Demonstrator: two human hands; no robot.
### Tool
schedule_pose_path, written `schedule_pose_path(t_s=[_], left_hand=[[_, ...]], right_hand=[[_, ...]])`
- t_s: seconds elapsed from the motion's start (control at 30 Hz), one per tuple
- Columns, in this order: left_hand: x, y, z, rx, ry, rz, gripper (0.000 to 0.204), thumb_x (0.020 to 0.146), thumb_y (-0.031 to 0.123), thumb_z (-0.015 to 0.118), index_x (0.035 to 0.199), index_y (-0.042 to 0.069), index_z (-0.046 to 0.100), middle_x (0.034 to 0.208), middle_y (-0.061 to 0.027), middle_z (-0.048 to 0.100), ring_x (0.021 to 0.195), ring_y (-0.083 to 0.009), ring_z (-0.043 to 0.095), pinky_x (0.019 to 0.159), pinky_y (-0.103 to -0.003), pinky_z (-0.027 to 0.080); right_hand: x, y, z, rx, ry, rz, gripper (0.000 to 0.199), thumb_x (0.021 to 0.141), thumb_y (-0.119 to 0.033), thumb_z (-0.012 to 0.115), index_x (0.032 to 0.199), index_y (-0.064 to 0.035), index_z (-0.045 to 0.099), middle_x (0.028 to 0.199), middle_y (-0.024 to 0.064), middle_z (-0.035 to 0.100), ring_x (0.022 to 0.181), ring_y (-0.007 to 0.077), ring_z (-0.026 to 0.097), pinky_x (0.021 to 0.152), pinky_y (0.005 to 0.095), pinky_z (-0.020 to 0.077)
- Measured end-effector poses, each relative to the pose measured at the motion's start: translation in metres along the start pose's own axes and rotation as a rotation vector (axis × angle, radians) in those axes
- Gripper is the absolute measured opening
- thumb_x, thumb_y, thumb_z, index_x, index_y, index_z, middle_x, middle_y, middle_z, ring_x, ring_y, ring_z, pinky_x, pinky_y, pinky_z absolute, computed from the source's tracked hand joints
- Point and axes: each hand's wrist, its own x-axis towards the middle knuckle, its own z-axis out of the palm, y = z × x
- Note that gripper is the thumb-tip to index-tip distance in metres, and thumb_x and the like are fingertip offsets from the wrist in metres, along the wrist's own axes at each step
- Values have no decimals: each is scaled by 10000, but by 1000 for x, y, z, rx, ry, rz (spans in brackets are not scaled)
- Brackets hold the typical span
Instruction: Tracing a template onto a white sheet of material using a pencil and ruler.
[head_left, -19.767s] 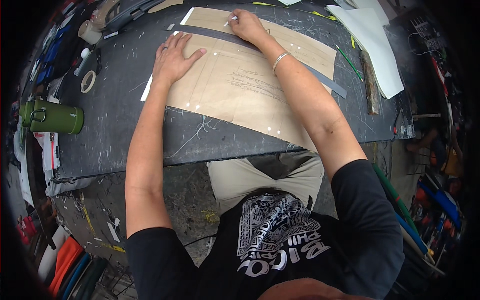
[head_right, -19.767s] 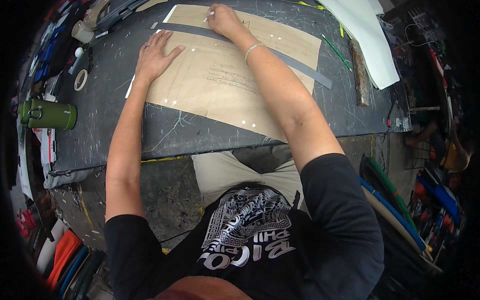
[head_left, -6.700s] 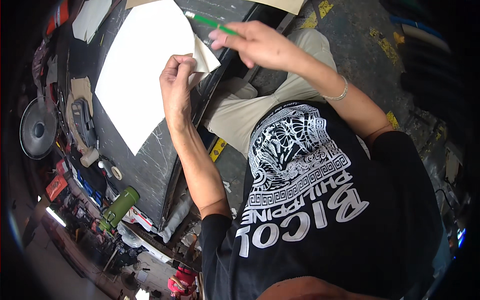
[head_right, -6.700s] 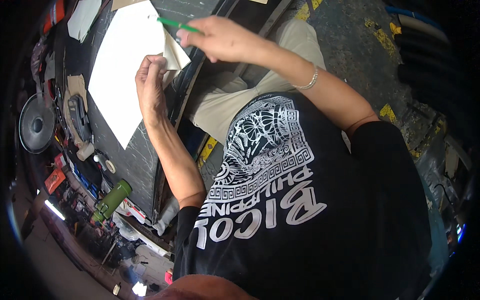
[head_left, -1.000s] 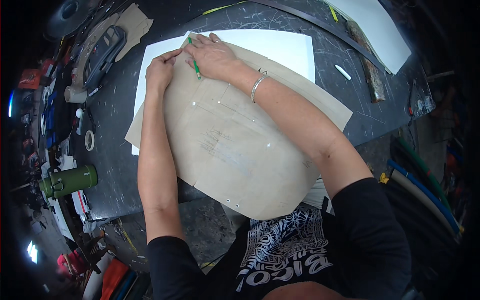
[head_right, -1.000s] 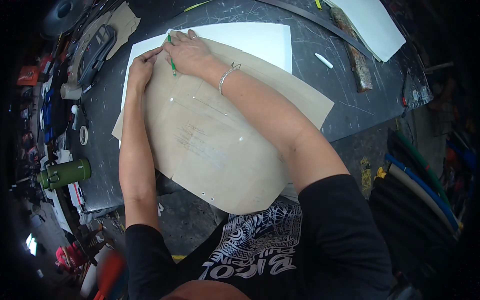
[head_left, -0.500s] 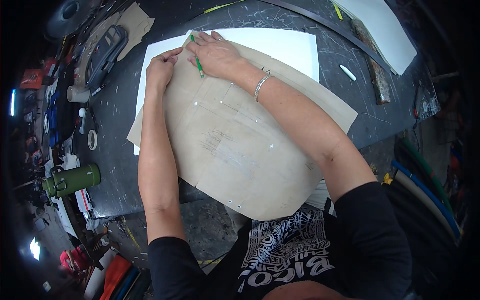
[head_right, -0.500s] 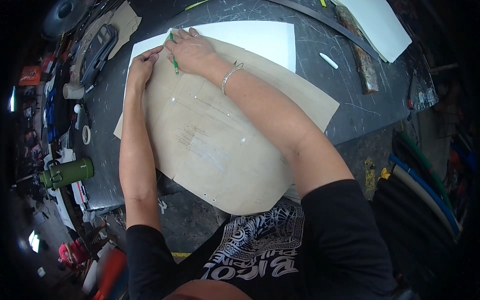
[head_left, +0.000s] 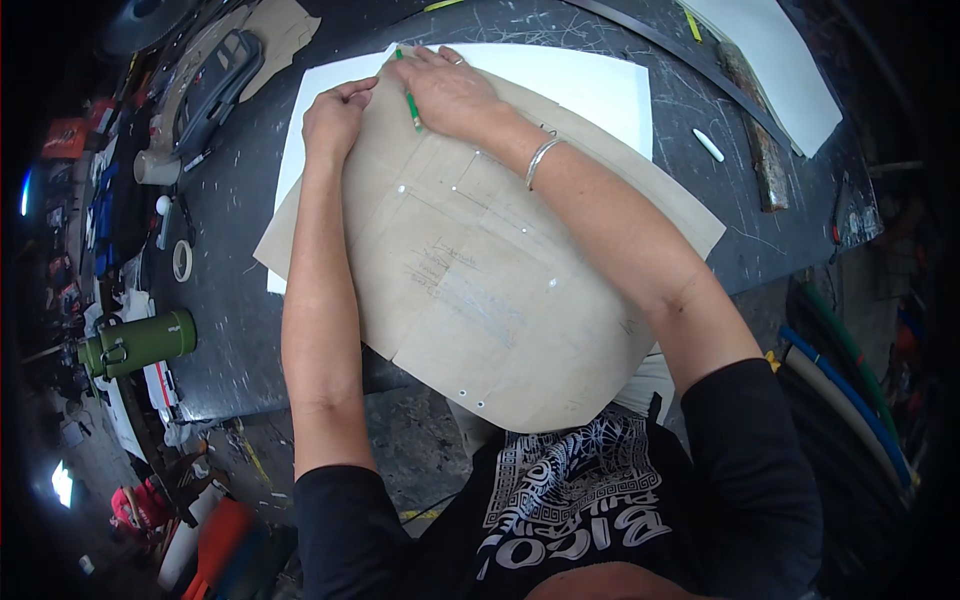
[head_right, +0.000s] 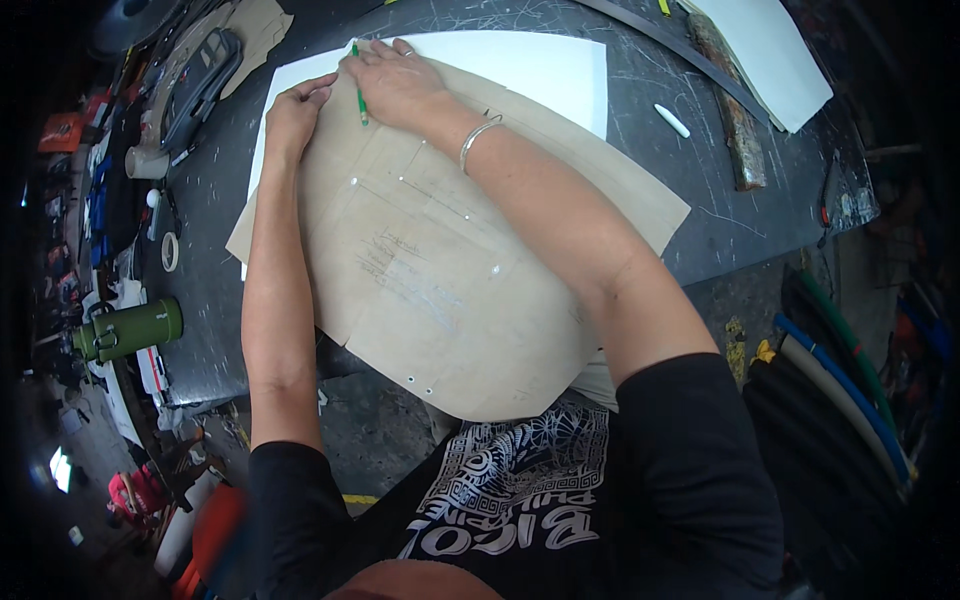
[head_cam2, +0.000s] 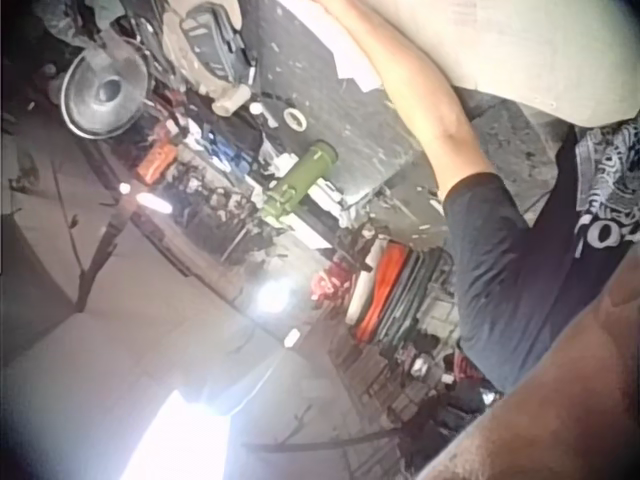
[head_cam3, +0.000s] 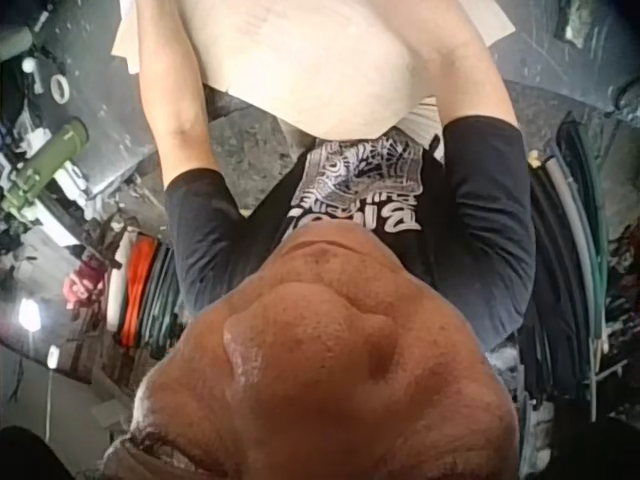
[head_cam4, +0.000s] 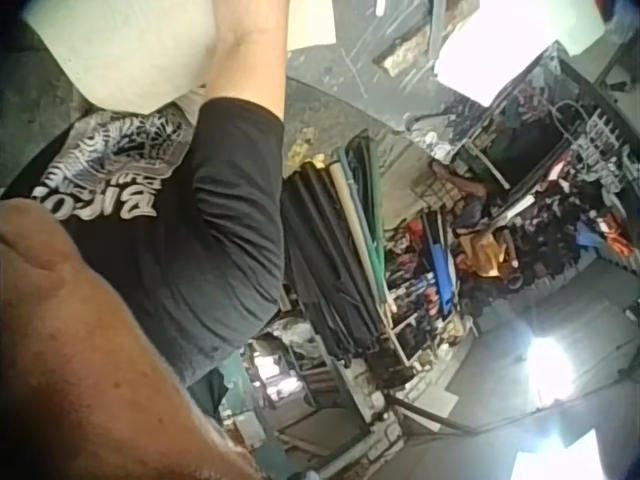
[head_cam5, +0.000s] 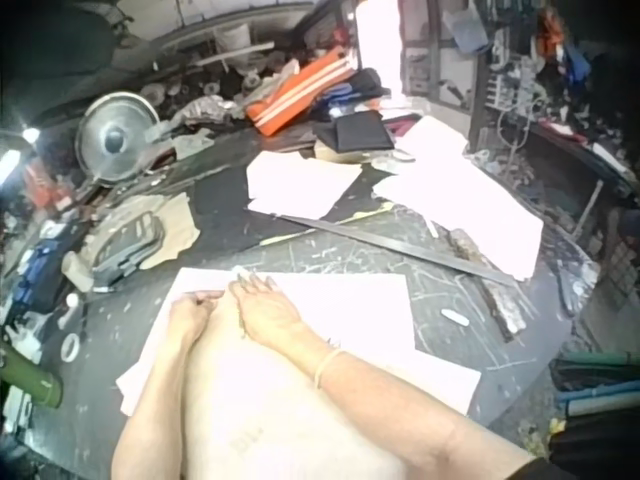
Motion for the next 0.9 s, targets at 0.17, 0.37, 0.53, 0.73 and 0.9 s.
schedule_pose_path(t_s=[0.17,0.37,0.53,0.73,0.9], left_hand=[[-12,-21,-24,46,26,0,283,941,291,696,1212,253,764,1041,-94,763,918,-178,692,897,-310,517],[-7,-10,-7,17,21,54,287,922,292,715,1198,235,770,1016,-99,767,917,-186,704,892,-315,525],[-6,1,-6,-37,43,27,251,875,312,749,1107,231,798,1005,-75,776,938,-226,722,910,-335,530],[-18,-17,-22,25,70,0,296,885,329,740,1153,215,787,985,-105,767,868,-200,718,868,-321,539],[-10,-9,-5,-11,47,41,296,884,333,739,1151,214,788,979,-105,766,873,-205,719,864,-327,540]], right_hand=[[28,-29,-5,511,212,171,412,1041,-330,564,1393,-119,587,1124,125,701,1039,273,662,974,414,513],[64,5,35,959,192,51,242,1002,-180,539,1062,38,625,903,186,709,828,238,697,749,404,545],[65,15,31,681,216,189,289,1009,-217,514,1050,61,581,901,305,683,906,446,690,789,517,528],[69,-11,41,650,133,196,321,1016,-247,507,1087,62,556,933,362,650,950,528,639,823,563,504],[70,19,58,604,148,220,325,1015,-247,507,1127,56,544,943,366,650,965,532,633,828,571,500]])
